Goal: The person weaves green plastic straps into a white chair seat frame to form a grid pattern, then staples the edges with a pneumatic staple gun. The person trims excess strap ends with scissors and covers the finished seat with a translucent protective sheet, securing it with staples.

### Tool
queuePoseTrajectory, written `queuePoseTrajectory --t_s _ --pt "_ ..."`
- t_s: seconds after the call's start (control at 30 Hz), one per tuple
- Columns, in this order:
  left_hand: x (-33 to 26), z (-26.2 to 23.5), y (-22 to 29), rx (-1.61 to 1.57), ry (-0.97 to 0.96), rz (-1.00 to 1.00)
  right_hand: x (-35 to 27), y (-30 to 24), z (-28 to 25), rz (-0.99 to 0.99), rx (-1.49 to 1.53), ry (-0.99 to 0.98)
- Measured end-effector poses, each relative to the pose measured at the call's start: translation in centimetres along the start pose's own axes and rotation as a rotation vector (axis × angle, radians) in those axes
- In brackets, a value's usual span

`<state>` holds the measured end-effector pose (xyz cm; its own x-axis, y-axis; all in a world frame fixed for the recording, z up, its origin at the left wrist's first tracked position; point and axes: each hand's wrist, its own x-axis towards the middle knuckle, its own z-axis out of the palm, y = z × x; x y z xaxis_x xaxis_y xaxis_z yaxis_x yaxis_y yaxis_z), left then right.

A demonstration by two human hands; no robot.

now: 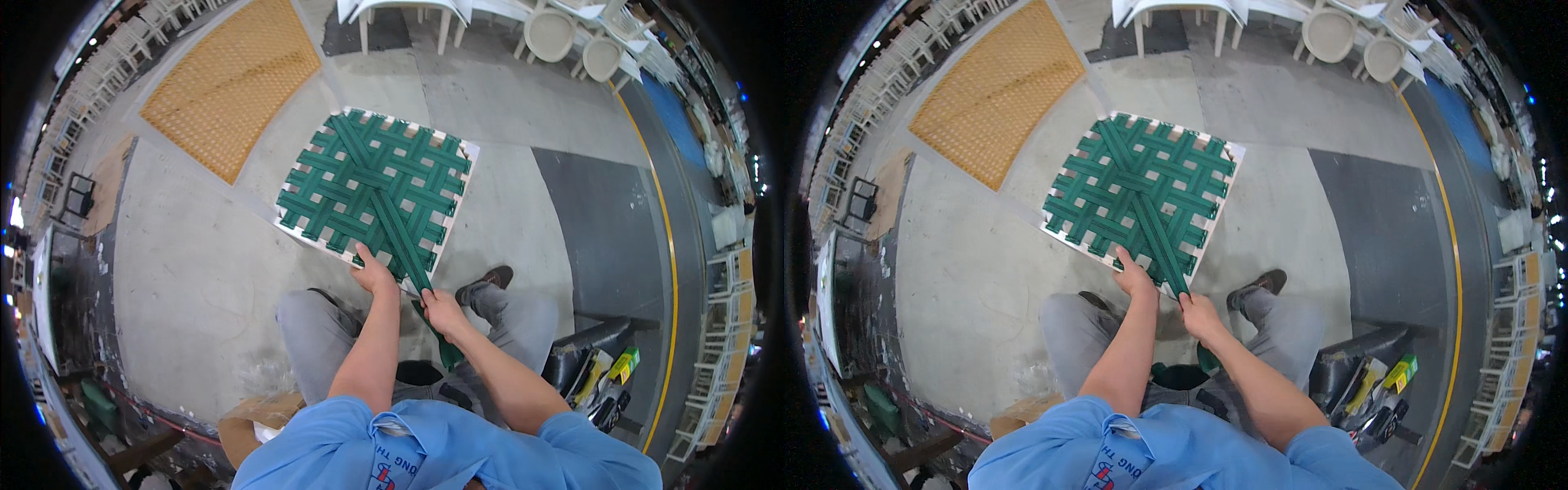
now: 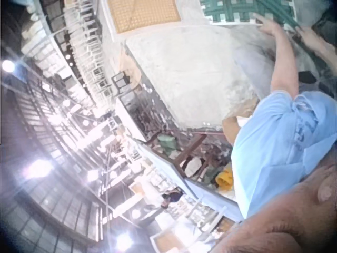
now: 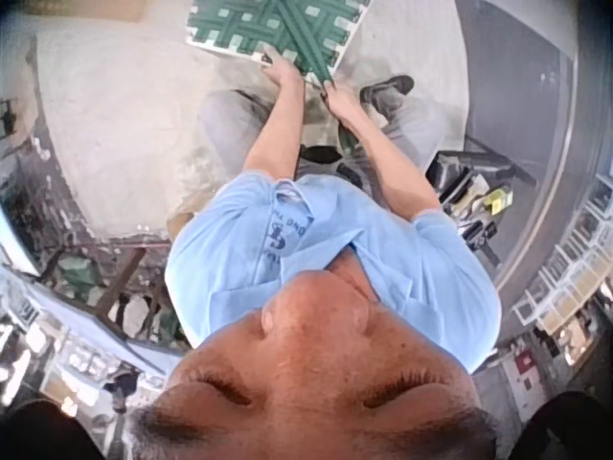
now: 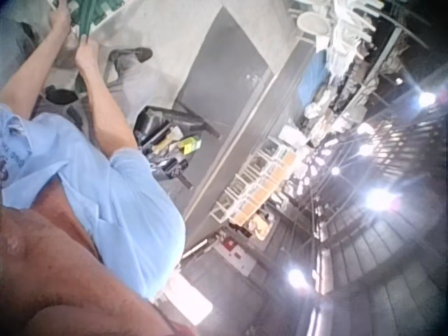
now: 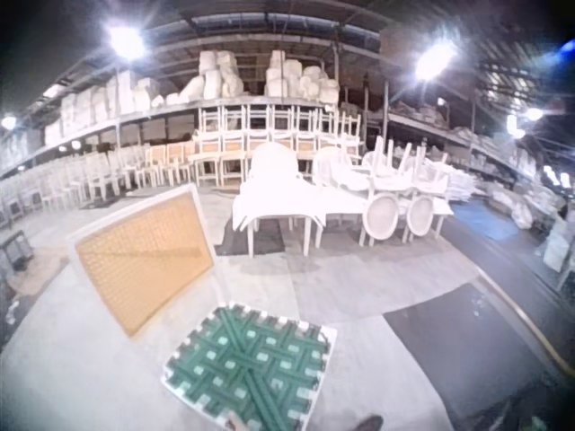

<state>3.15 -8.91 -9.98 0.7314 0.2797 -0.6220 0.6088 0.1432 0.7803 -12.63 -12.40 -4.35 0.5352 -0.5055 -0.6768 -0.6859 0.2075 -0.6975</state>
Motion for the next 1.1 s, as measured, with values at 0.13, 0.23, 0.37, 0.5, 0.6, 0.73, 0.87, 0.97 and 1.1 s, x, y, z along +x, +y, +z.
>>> queuePoseTrajectory --t_s 0.13,0.23,0.37,0.5,0.6,0.73,0.87,0.97,1.1 --pt "-0.8 0.6 0.3 -0.048 -0.023 -0.027 -3.3 1.9 -1.0 -0.012 0.095 0.015" --pt "0.0 0.3 0.6 -0.032 0.012 -0.034 -4.4 2.2 -0.8 0.010 0.083 0.025" --pt "-0.3 0.6 0.4 -0.035 -0.003 -0.070 -4.0 4.1 0.0 0.039 0.105 -0.006" --pt "0.5 0.2 0.3 -0.080 -0.045 -0.104 -1.9 6.2 0.1 0.010 -0.017 0.029" --pt "-0.3 0.4 0.2 -0.069 -0.098 -0.099 -0.2 7.2 -0.1 -0.012 -0.223 0.038" --pt "0.0 -0.1 0.7 0.014 -0.075 -0.081 1.4 6.4 1.0 -0.105 -0.396 0.110" --pt "1.7 -3.6 0.8 0.163 -0.413 -0.187 3.0 6.5 1.7 -0.160 -0.399 0.093" --pt "-2.1 -7.3 -0.7 0.770 -0.879 -0.122 3.1 8.3 0.2 -0.156 -0.411 0.143" --pt "-2.4 -8.3 -3.6 1.235 -1.037 0.422 3.1 6.7 1.3 -0.172 -0.375 -0.018"
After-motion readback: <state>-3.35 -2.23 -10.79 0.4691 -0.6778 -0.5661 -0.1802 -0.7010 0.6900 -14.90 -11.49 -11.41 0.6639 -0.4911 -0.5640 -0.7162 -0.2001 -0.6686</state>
